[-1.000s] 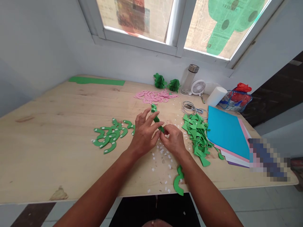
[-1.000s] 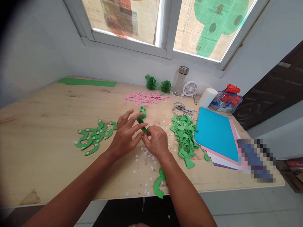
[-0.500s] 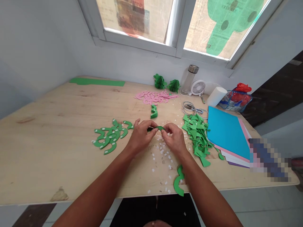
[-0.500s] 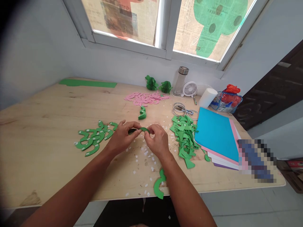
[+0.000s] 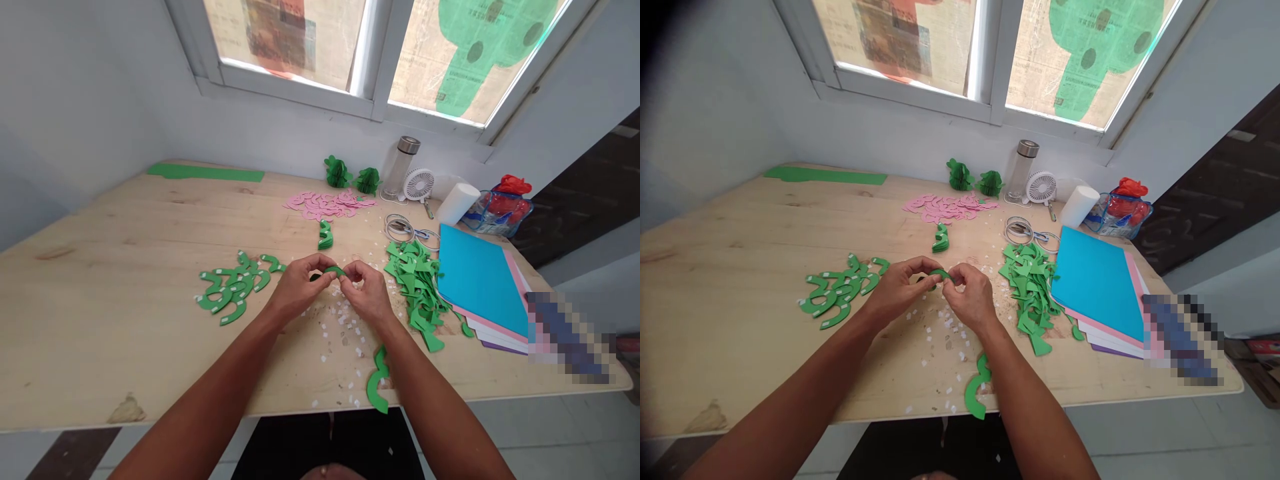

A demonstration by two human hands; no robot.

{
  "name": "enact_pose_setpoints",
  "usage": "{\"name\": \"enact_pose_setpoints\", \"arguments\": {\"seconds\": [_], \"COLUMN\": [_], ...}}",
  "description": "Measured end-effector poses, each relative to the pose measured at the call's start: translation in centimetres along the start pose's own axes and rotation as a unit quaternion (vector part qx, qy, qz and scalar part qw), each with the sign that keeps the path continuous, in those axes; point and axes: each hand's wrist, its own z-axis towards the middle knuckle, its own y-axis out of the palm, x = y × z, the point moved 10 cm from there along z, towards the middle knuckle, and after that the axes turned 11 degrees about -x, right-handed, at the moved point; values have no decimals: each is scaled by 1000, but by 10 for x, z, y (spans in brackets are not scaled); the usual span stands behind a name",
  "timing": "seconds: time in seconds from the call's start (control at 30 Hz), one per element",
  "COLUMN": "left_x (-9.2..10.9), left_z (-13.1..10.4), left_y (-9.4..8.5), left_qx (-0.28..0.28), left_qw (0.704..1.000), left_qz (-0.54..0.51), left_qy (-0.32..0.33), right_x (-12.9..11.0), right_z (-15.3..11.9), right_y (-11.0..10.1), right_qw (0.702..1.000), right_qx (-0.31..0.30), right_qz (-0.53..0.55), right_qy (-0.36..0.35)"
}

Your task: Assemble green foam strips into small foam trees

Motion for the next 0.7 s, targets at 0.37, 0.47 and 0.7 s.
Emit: {"name": "enact_pose_setpoints", "arguments": {"seconds": [0.37,0.47,0.7], "left_x": [-22,-21,-12], "left_z": [-1,0,-1], "left_y": [1,3,6], "left_qx": [5,-3,-10], "left_qw": [973,973,980], "left_qz": [-223,-223,-191], "left_qy": [-57,-56,-58], "right_x": [5,6,7], "right_z": [0,0,0], "right_y": [-1,-2,-1], "right_qw": [998,998,997], "right_qx": [5,11,13], "right_qz": [63,58,72], "right_qy": [15,19,21]}}
